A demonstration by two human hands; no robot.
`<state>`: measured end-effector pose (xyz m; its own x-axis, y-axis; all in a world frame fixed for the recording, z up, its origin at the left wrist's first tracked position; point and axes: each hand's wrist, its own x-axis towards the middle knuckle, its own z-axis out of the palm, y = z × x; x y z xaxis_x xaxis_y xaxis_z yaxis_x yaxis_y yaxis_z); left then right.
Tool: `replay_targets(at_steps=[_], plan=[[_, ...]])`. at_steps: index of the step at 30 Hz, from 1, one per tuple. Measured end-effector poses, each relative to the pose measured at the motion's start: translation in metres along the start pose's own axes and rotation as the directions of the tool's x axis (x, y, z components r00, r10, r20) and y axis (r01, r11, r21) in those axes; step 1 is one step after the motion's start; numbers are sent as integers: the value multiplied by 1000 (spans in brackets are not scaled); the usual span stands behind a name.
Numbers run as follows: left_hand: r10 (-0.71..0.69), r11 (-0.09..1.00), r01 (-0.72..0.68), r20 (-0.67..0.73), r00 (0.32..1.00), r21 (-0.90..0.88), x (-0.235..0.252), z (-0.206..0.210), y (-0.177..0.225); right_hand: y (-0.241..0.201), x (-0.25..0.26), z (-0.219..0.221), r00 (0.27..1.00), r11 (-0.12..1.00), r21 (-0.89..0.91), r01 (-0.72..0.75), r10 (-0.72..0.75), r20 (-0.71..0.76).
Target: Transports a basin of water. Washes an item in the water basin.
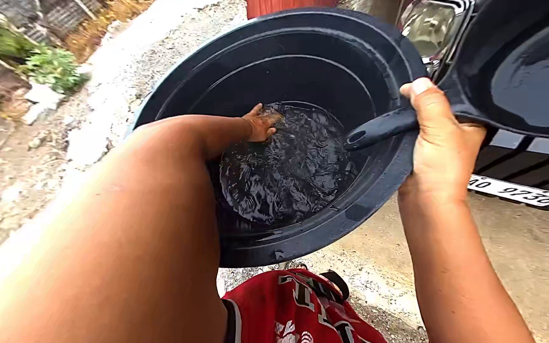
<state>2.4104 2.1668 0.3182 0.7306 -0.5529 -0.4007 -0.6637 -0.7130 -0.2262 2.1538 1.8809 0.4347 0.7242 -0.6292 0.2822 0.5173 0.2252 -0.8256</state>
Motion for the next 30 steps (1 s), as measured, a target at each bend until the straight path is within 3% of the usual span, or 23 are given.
replay_targets(at_steps=[4,7,9,12,14,16,17,18,19,21,22,23,27,30], plan=[[-93,990,58,282,955,130,-67,16,-22,2,2,1,999,1000,20,-9,9,-34],[-186,981,130,543,819,141,-126,15,12,1,2,2,999,999,51,-3,5,-43],[-158,979,205,657,738,5,-164,7,50,1,0,3,999,998,65,4,0,-48],[48,919,245,703,710,-310,-203,-21,111,-1,-4,2,999,998,67,10,-7,-46],[175,766,322,663,728,-556,-212,-46,149,-2,-5,2,999,998,62,18,-15,-45],[262,476,423,583,769,-771,-215,-64,179,-2,-6,3,999,998,56,7,-4,-54],[300,381,379,500,812,-843,-213,-64,189,-3,-6,4,999,998,57,2,1,-54],[358,373,239,376,854,-897,-210,-60,193,-3,-6,4,998,998,59,-2,5,-56],[450,436,4,221,866,-900,-203,-45,190,-4,-6,4,998,998,58,-3,6,-59],[600,581,-531,-116,792,-617,-176,21,164,-2,-6,3,998,998,56,-1,4,-60],[622,627,-642,-213,754,-441,-165,51,143,-2,-6,2,998,998,57,2,1,-58],[603,679,-659,-265,752,-323,-157,72,122,-1,-6,1,998,998,62,2,1,-59],[275,895,-346,-263,925,-281,-138,83,66,-4,-8,1,998,998,62,-24,27,-48],[-130,916,65,-139,982,-395,-100,63,78,-3,-6,2,999,998,66,-15,17,-27]])
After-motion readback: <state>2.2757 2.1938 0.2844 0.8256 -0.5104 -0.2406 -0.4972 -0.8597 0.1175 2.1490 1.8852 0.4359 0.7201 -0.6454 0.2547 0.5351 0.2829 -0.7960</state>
